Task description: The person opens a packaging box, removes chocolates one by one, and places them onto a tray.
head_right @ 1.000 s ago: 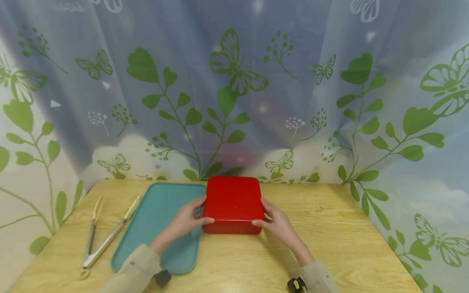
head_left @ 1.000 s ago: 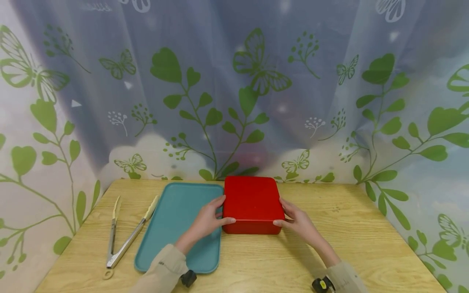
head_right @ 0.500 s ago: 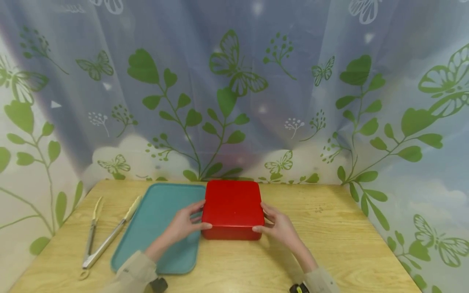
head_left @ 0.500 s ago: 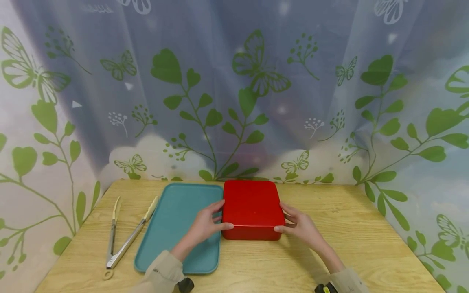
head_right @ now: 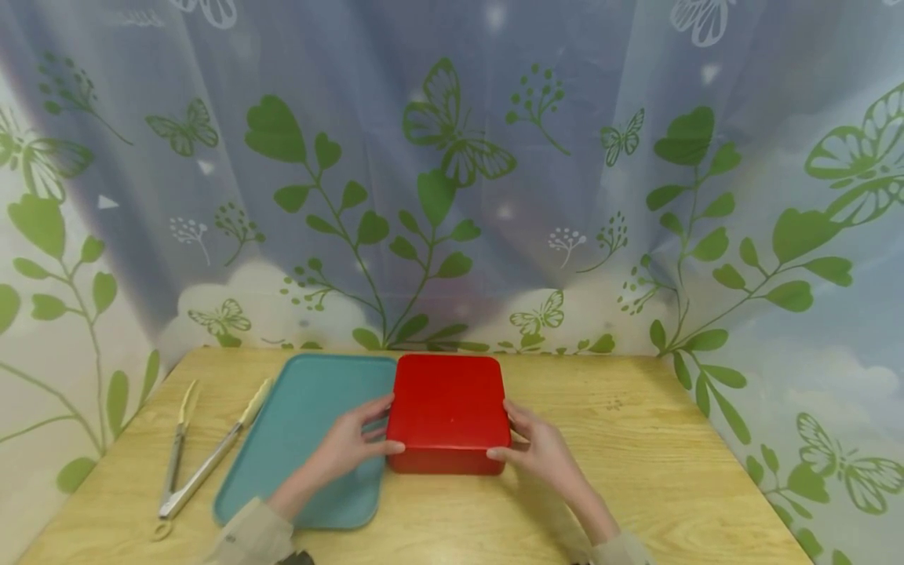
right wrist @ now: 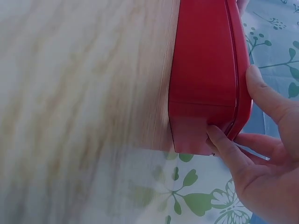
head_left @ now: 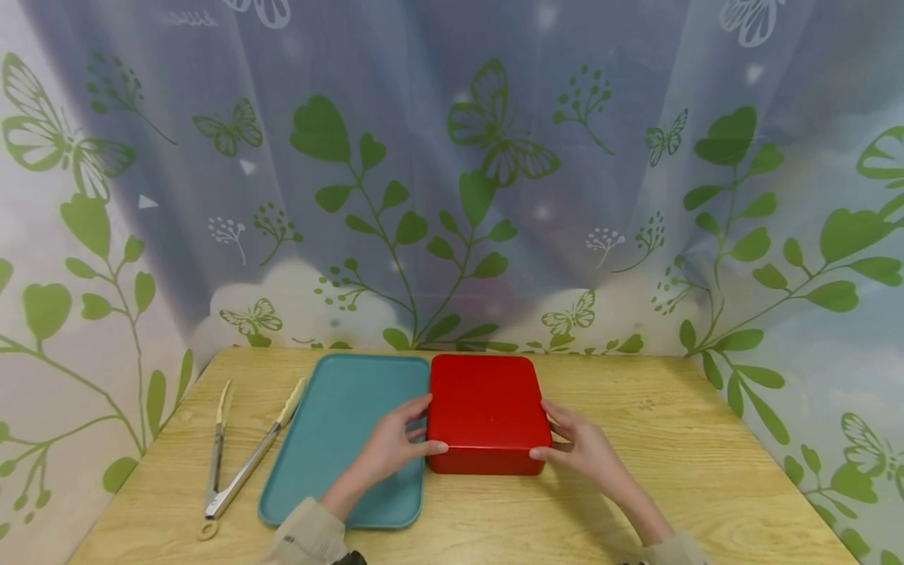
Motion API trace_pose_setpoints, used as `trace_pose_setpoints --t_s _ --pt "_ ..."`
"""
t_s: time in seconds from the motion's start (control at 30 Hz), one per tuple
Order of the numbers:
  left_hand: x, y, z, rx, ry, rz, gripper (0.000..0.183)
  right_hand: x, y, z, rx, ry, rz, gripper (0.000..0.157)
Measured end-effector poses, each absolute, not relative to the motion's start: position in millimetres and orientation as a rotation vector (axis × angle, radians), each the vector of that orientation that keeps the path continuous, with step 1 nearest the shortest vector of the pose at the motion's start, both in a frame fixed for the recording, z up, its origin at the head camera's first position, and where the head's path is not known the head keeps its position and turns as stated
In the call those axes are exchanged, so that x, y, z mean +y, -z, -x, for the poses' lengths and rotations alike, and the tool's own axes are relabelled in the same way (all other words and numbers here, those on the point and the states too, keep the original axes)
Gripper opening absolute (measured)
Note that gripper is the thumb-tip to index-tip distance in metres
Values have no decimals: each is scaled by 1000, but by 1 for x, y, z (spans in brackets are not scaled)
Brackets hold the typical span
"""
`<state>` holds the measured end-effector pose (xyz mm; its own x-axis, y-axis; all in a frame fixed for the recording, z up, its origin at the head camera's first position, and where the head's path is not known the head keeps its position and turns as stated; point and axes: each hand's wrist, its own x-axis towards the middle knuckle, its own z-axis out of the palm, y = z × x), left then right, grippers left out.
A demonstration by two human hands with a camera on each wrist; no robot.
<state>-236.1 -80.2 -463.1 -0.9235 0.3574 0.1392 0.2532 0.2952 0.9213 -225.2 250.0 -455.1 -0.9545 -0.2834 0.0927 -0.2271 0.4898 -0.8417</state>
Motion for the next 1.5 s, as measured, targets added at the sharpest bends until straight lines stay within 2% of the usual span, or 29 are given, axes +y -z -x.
trace_pose_setpoints --t_s 0.67,1.0,1.5 --pt "-83 462 211 2366 -1740 -589 85 252 453 202 2677 1473 508 89" --pt "-84 458 200 2389 -1704 -587 85 249 452 190 2704 1427 472 94" --pt "-86 460 190 2365 -1734 -583 82 248 449 179 2766 1345 513 91"
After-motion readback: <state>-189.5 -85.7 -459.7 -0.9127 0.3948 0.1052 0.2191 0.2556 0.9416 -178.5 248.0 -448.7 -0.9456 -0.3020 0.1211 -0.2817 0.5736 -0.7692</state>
